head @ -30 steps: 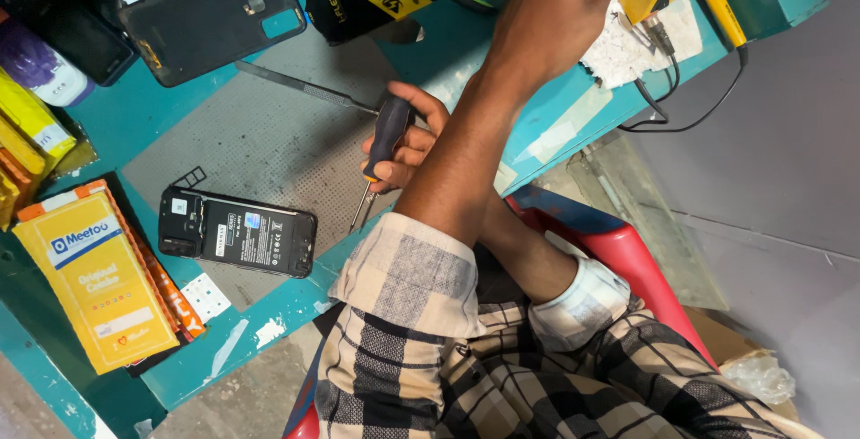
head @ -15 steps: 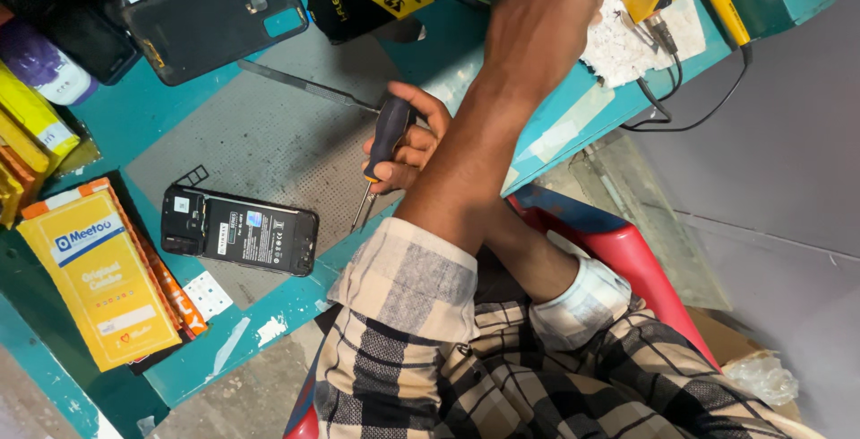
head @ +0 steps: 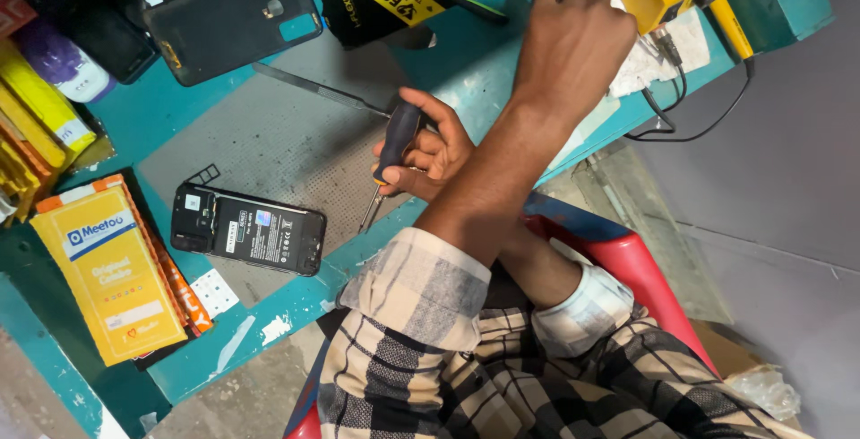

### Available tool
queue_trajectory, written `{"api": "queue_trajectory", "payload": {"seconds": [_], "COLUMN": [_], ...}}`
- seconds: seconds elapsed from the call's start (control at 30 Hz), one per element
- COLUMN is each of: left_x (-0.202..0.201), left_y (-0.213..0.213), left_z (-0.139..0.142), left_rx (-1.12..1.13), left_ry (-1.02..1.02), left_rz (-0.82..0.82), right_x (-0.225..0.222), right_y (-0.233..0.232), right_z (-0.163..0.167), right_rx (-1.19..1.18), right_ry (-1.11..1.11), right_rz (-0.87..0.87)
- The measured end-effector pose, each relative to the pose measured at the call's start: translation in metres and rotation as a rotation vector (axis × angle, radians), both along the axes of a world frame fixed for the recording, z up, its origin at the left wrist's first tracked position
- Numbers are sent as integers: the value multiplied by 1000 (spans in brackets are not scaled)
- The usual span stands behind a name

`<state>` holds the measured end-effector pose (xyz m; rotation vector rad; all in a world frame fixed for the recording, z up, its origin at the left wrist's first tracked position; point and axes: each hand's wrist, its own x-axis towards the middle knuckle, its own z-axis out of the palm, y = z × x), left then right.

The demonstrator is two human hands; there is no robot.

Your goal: The person uses a screwdriver to remove screws from the back of a mobile phone, then uses a prying tool to open the casing and access the internal components. They continue to unscrew and pry at various points around the phone's frame.

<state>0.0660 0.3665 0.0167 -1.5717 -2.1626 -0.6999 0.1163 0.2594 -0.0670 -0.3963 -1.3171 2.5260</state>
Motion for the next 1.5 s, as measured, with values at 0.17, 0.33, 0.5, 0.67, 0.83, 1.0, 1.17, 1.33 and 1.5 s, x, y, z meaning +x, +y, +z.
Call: {"api": "queue_trajectory", "payload": {"seconds": [0.17, 0.33, 0.5, 0.67, 0.83, 1.0, 1.17, 1.33, 1.5], "left_x": [5, 11, 19, 18, 16, 17, 14, 14, 14], "left_y": [1, 4, 8, 7, 3, 4, 3, 2, 3], "left_z": [-1, -3, -2, -2, 0, 5, 7, 8, 6], "left_rx": [-44, -45, -43, -86, 41, 71, 33, -33, -64], "left_ry": [51, 33, 72, 139, 123, 85, 82, 131, 136], "left_rz": [58, 157, 258, 297, 187, 172, 154, 160, 163], "right_x": [1, -1, 0, 1, 1, 1, 0, 1, 0], "right_y": [0, 0, 0, 1, 0, 1, 2, 1, 2], "right_z": [2, 1, 4, 6, 7, 8, 8, 6, 5], "right_rx": [-2, -8, -13, 13, 25, 31, 28, 23, 28], "right_ry": [6, 32, 3, 8, 18, 20, 11, 18, 25], "right_rz": [-2, -5, -21, -20, -19, -17, -17, -13, -6]}}
